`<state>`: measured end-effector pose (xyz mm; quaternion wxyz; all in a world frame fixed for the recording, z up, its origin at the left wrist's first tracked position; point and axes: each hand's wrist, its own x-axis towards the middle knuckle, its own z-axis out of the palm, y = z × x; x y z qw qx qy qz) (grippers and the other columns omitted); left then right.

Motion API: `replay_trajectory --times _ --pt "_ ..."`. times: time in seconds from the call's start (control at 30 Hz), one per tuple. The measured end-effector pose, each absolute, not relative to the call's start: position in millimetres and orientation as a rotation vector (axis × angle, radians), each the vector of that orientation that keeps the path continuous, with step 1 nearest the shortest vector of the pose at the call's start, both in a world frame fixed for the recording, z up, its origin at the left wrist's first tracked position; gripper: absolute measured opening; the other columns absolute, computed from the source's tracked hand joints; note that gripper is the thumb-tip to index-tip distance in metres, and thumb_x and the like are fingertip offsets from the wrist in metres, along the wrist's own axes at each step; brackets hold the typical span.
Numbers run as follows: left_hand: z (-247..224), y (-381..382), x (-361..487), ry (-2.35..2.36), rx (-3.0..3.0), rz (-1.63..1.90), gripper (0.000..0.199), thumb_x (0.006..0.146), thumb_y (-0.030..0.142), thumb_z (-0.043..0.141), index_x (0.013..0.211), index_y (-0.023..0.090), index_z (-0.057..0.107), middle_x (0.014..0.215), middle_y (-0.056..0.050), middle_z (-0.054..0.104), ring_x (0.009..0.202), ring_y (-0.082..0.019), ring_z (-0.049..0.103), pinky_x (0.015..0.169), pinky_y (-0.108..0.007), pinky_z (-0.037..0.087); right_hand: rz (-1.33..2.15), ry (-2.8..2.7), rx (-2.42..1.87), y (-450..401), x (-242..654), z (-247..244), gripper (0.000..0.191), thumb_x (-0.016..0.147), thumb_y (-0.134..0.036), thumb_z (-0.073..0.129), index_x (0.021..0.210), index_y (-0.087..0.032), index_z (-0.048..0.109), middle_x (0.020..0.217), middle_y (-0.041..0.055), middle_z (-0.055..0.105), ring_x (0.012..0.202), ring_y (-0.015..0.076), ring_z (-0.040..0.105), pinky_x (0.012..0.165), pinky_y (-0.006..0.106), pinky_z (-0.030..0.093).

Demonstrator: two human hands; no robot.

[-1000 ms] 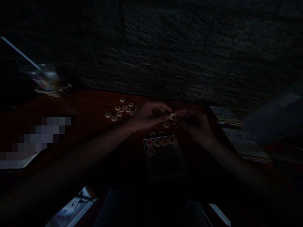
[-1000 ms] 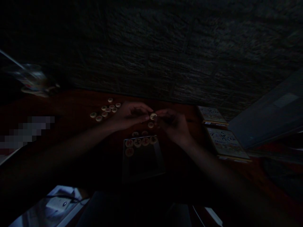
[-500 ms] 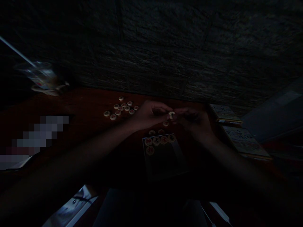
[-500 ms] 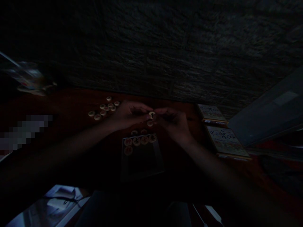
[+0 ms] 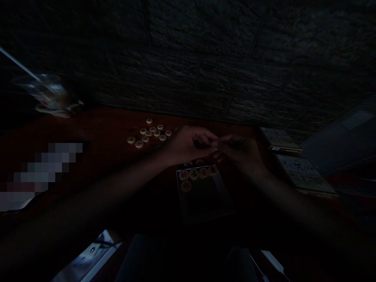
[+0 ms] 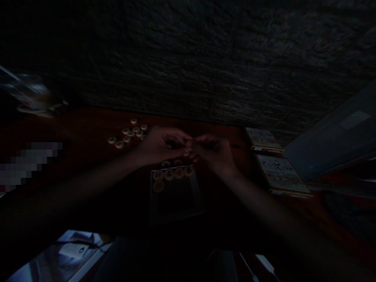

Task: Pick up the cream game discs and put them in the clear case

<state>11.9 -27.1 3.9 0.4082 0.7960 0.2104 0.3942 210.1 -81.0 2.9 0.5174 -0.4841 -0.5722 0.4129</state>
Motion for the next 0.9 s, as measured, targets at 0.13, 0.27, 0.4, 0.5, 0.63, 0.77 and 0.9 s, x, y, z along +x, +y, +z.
replay_trajectory --times 0.13,0.27,0.4,0.5,0.63,0.77,0.9 --pt "2.3 -26.2 12.9 0.512 1.982 1.003 0.023 0.084 0.029 0.084 0.105 0.018 0.08 0.085 -0.006 0.081 0.074 -0.016 0.076 0.068 -0.025 0.057 0.956 -1.428 -1.137 -81.6 210.7 3.1 0.042 0.076 -0.061 0.089 0.082 -0.02 0.078 0.075 0.0052 0.08 0.064 0.0189 0.075 0.062 0.031 0.063" --pt "1.5 -24.4 13.3 0.492 1.908 1.018 0.026 0.085 0.03 0.084 0.106 0.017 0.078 0.089 -0.007 0.082 0.077 -0.018 0.077 0.071 -0.027 0.059 0.97 -1.411 -1.073 -81.5 212.0 0.9 0.036 0.076 -0.055 0.091 0.089 -0.022 0.079 0.08 0.0037 0.081 0.07 0.0194 0.076 0.07 0.034 0.064" --pt "4.0 -24.9 13.5 0.481 1.84 1.025 0.022 0.088 0.03 0.082 0.105 0.016 0.077 0.09 -0.008 0.082 0.076 -0.016 0.077 0.071 -0.027 0.06 0.968 -1.387 -1.06 -81.7 212.2 1.1 0.039 0.07 -0.053 0.094 0.091 -0.024 0.08 0.081 0.0027 0.081 0.071 0.0201 0.076 0.072 0.037 0.064" --pt "5.5 -26.0 14.1 0.494 1.799 1.029 0.021 0.09 0.032 0.081 0.102 0.015 0.076 0.086 -0.007 0.081 0.069 -0.013 0.074 0.064 -0.024 0.057 0.979 -1.398 -1.039 -82.4 211.9 1.8 0.039 0.069 -0.051 0.096 0.092 -0.024 0.08 0.081 0.0025 0.081 0.074 0.0211 0.077 0.075 0.038 0.065" --pt "4.9 -26.6 15.9 0.507 1.779 1.047 0.019 0.09 0.033 0.081 0.099 0.016 0.076 0.08 -0.005 0.08 0.063 -0.012 0.071 0.057 -0.022 0.054 0.999 -1.409 -1.04 -83.7 211.4 0.8 0.04 0.069 -0.051 0.096 0.095 -0.025 0.079 0.089 0.0038 0.083 0.077 0.0223 0.078 0.077 0.04 0.065" --pt "4.5 -27.0 16.6 0.507 1.757 1.054 0.019 0.091 0.035 0.079 0.096 0.017 0.078 0.079 -0.005 0.08 0.062 -0.012 0.071 0.056 -0.022 0.054 0.998 -1.375 -1.052 -85.2 209.7 1.5 0.042 0.068 -0.051 0.097 0.094 -0.024 0.078 0.092 0.0045 0.083 0.077 0.0216 0.078 0.077 0.039 0.065" --pt "4.8 -27.0 15.5 0.505 1.793 1.054 0.02 0.093 0.034 0.078 0.1 0.016 0.081 0.081 -0.006 0.081 0.061 -0.012 0.071 0.056 -0.022 0.054 0.987 -1.366 -1.058 -85.6 207.8 5.5 0.038 0.069 -0.049 0.096 0.089 -0.022 0.078 0.081 0.0033 0.081 0.071 0.019 0.076 0.071 0.033 0.064"
